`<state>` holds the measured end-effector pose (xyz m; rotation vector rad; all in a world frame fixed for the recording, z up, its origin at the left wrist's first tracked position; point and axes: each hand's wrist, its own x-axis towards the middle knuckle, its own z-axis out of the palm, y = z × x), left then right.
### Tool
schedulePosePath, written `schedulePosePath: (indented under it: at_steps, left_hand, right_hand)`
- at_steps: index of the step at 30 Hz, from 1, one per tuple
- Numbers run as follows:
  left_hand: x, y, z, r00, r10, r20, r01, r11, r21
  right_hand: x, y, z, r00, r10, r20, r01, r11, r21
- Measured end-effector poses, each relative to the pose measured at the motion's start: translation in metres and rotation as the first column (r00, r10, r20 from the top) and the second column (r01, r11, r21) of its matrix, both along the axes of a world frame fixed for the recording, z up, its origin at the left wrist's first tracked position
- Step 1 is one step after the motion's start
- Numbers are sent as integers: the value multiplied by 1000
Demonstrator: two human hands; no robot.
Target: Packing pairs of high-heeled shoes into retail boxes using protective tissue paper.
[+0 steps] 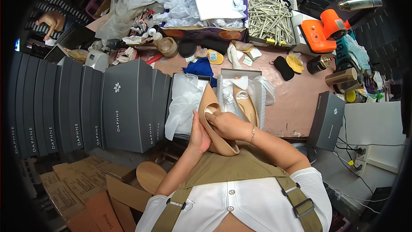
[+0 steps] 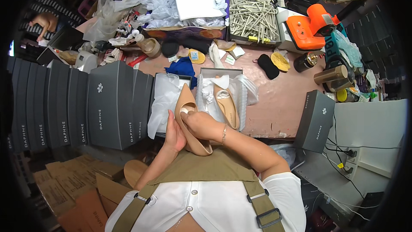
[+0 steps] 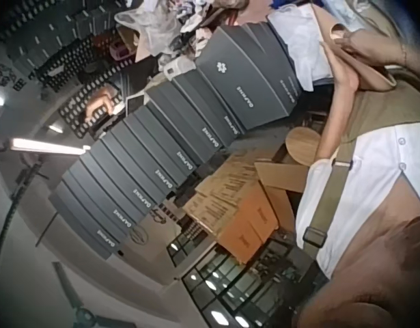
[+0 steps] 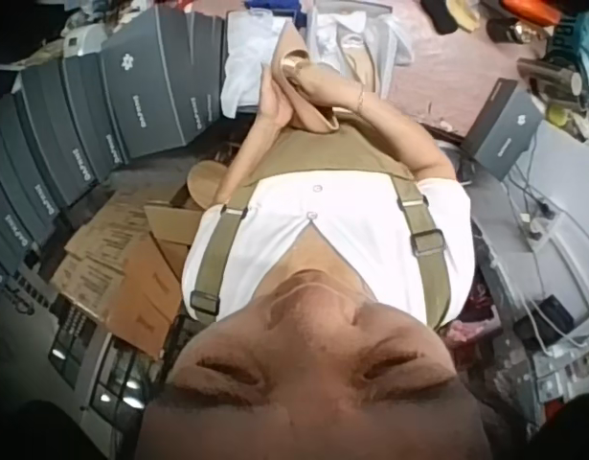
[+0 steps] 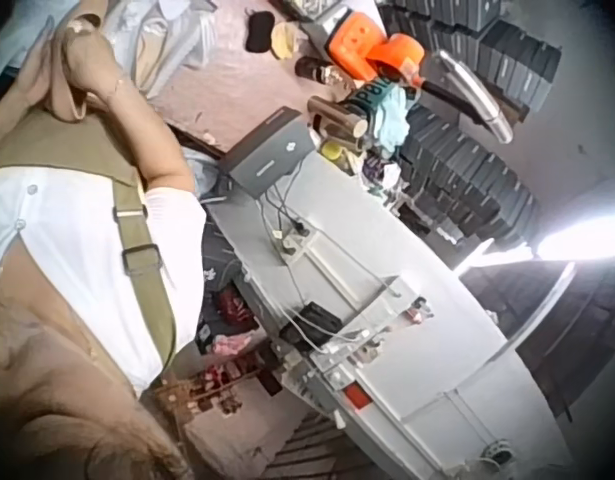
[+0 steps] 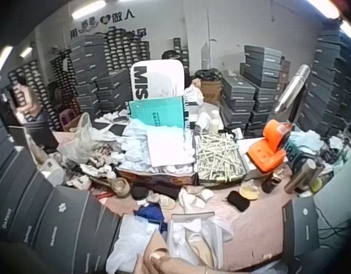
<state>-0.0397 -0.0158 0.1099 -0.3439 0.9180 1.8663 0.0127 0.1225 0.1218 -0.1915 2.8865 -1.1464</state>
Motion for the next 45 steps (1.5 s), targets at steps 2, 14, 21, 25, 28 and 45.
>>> schedulePosePath:
  at_steps: [2,14,21,25,28,45]
  left_hand:
    - [-1,4,2,999,-1,-34,0,1000,-14]
    - [-10,-8,-39,1000,-11,8,12,982,-189]
    - [-12,-19,-53,998,-2,-62,-17,951,-308]
    - [-9,-11,-50,1000,1,-27,-9,950,-313]
    - [1,-9,-50,999,-25,-43,12,959,-282]
    - [-11,-6,-51,894,-264,-362,171,948,-268]
  right_hand:
    - [7,6,6,1000,-22,-2,22,998,-56]
    - [-42,119,-67,937,-333,109,276,893,354]
    - [-41,150,-116,941,-293,171,144,801,581]
    - [-29,126,-34,974,-223,28,203,926,318]
    - [-10,70,22,988,-43,149,83,959,-270]
    - [-33,39,-21,970,-236,64,227,773,-593]
